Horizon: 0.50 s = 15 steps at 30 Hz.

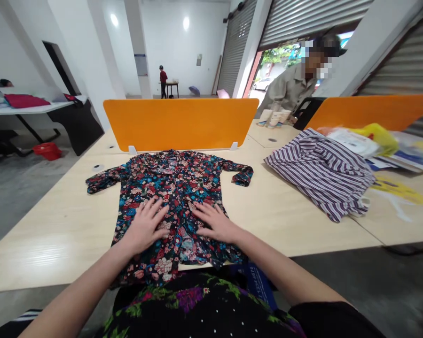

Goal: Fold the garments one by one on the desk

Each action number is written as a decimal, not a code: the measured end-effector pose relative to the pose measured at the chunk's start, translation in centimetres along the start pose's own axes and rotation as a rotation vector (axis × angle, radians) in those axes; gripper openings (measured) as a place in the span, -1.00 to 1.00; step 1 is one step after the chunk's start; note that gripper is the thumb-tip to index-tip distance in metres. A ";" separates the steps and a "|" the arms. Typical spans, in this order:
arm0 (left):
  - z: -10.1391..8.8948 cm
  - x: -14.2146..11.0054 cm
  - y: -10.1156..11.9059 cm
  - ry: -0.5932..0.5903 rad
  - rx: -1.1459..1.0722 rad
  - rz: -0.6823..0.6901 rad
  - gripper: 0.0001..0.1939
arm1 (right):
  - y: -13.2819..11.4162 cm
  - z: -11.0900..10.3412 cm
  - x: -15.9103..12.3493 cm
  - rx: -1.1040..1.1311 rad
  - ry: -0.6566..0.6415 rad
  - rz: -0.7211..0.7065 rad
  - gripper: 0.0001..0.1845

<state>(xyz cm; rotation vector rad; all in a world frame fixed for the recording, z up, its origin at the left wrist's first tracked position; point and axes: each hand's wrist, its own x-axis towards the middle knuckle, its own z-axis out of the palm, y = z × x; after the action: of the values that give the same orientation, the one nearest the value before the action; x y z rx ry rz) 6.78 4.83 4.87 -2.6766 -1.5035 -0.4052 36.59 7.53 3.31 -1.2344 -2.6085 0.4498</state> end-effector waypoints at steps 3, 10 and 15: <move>2.2 -1.3 0.4 -0.162 0.071 0.093 -0.37 | -1.1 1.5 -1.0 -0.069 -0.086 0.000 -0.20; -0.6 -1.5 1.3 -0.185 0.016 0.085 -0.56 | -0.6 -0.1 -0.5 0.058 -0.020 0.007 -0.43; 1.2 6.7 2.4 0.027 0.025 0.073 -0.59 | 1.8 0.6 6.5 -0.109 0.118 0.123 -0.38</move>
<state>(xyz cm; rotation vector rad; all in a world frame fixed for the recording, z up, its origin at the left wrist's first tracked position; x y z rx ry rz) 12.34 9.33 5.56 -2.6856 -1.3891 -0.4139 33.68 13.59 2.55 -1.4172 -2.4969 0.2499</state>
